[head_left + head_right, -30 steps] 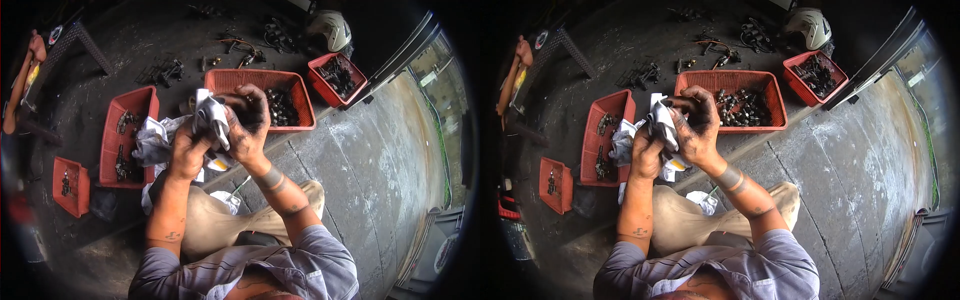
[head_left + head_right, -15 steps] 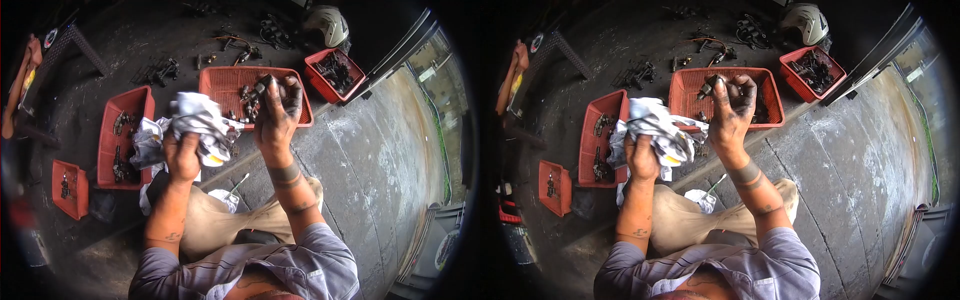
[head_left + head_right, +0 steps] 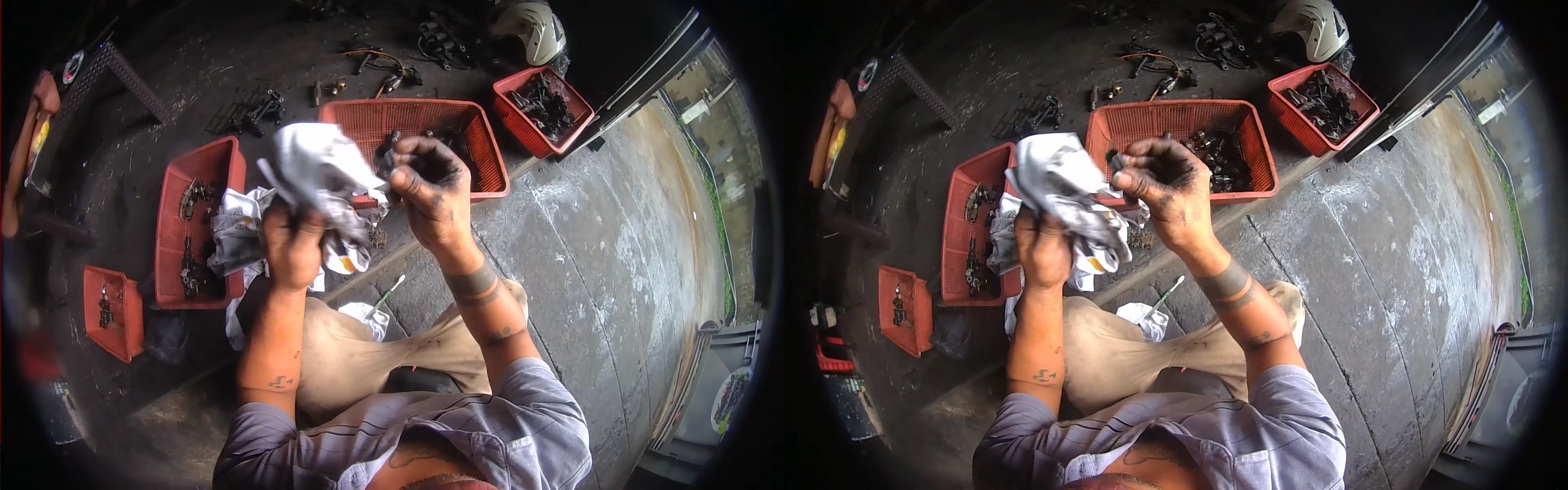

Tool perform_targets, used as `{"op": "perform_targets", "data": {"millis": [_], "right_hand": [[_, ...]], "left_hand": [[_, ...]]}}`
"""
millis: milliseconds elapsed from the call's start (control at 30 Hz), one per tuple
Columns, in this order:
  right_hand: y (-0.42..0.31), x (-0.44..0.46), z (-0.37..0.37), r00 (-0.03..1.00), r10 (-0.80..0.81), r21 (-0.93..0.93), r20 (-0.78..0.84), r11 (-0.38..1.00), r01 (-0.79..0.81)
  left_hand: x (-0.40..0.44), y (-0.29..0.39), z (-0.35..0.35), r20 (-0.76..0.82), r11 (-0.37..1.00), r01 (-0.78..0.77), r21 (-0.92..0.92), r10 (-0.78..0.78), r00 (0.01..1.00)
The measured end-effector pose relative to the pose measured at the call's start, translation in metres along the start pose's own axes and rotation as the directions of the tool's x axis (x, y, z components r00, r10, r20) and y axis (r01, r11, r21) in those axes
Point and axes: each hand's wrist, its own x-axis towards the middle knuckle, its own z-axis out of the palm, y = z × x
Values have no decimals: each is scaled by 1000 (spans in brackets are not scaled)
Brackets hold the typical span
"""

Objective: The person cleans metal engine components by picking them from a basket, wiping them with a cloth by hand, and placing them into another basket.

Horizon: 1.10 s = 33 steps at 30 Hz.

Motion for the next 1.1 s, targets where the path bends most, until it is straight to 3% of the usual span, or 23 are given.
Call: {"op": "perform_targets", "data": {"millis": [33, 67, 133, 167, 233, 333, 400, 433, 467, 533, 600, 667, 733, 800, 867, 900, 933, 1000, 1033, 1067, 1100], "right_hand": [[-2, -2, 0, 996, 62, -81, 61, 995, -57], [-3, -3, 2, 985, 127, -165, 117, 981, -107], [1, -6, -3, 953, 193, -357, 234, 929, -100], [2, -6, -3, 950, 190, -357, 246, 929, -93], [4, -8, 0, 947, 188, -357, 260, 930, -87], [4, -15, 7, 934, 276, -292, 227, 934, -205], [-8, -17, 16, 869, 427, -295, 251, 888, -352], [-2, -18, 17, 935, 266, -403, 236, 902, -155], [0, -21, 16, 934, 261, -301, 243, 936, -183], [-8, -25, 22, 942, 255, -374, 217, 913, -161], [-10, -28, 27, 953, 204, -349, 222, 930, -118], [-12, -31, 29, 964, 148, -327, 222, 943, -70], [-15, -34, 29, 963, 218, -73, 161, 975, -209], [-14, -37, 26, 962, 223, 11, 159, 974, -228], [-8, -40, 22, 983, 125, 68, 132, 989, -135], [-9, -41, 23, 983, 123, 67, 134, 989, -133], [-8, -41, 22, 983, 127, 68, 133, 988, -137], [-5, -42, 21, 984, 35, -17, 176, 999, -33], [-3, -41, 22, 980, -14, -11, 200, 1000, 16], [-3, -42, 23, 980, -14, -9, 200, 1000, 16], [-4, -43, 23, 981, 17, -21, 193, 1000, -13]], "left_hand": [[2, 3, 9, 55, 999, -45, -9, 46, 997], [4, 5, 24, -47, 990, -92, 107, 97, 994], [7, 5, 29, 44, 896, -254, 364, 255, 966], [13, 10, 27, 114, 807, -370, 460, 359, 926], [13, 18, 27, 79, 770, -349, 534, 366, 927], [9, 17, 23, 83, 672, -334, 660, 377, 922], [7, 16, 29, -181, 905, -233, 356, 311, 933], [5, 13, 26, -193, 915, -220, 339, 297, 935], [4, 17, 22, -169, 910, -195, 367, 271, 948], [2, 19, 18, -152, 957, -131, 257, 174, 973], [1, 23, 17, -148, 999, -33, 29, 37, 988], [2, 27, 21, -132, 960, 3, -279, -41, 990], [-3, 11, 1, -101, 786, 64, -615, -159, 982], [-4, 14, -9, -56, 631, 9, -776, -82, 995], [-3, 23, 1, -151, 652, -86, -753, -44, 988], [-1, 22, -1, -26, 718, -65, -693, 66, 998], [-4, 24, 2, -37, 817, -39, -575, 21, 999], [-5, 23, 10, -74, 812, 79, -578, -149, 986], [-4, 22, 11, -100, 900, 131, -416, -188, 977], [-4, 24, 17, 59, 868, 88, -489, -68, 996], [-4, 27, 22, 58, 932, 76, -354, -59, 997]]}}
